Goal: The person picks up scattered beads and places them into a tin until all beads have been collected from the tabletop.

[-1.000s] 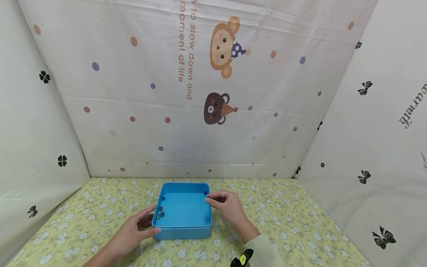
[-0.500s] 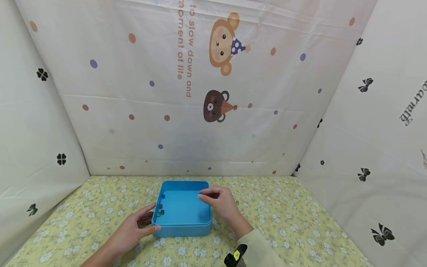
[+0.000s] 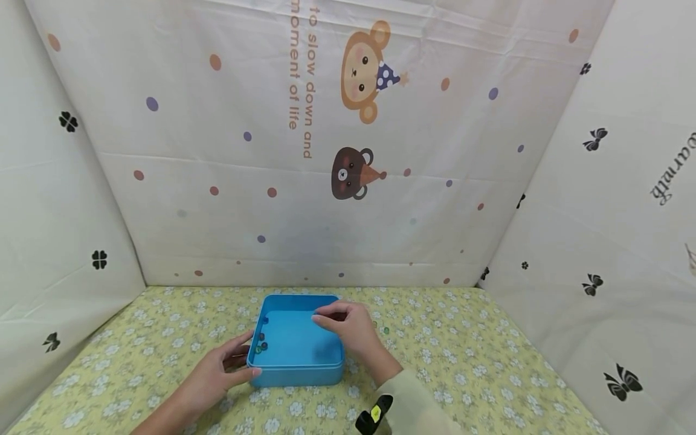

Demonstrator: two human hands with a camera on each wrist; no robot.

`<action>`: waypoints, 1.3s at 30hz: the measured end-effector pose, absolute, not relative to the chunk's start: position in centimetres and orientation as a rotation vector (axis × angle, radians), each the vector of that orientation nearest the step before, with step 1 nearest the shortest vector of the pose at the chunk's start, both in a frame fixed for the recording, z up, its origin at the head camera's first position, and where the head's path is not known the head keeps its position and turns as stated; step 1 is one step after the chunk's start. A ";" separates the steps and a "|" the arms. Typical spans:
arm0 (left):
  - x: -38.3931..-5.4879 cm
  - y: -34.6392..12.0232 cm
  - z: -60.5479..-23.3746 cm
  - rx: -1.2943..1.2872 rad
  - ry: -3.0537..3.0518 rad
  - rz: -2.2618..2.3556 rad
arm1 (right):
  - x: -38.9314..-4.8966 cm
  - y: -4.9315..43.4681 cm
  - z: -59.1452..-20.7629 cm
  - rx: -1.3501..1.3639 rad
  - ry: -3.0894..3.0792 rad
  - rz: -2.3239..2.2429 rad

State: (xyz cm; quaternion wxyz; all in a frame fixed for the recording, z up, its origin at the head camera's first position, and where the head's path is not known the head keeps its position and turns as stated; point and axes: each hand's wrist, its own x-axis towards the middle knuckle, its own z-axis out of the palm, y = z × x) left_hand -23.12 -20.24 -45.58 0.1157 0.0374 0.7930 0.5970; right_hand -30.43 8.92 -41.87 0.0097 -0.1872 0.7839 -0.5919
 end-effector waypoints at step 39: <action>-23.0 -20.1 -45.6 0.098 2.326 1.745 | -31.3 4.7 -42.2 -0.513 2.457 -1.792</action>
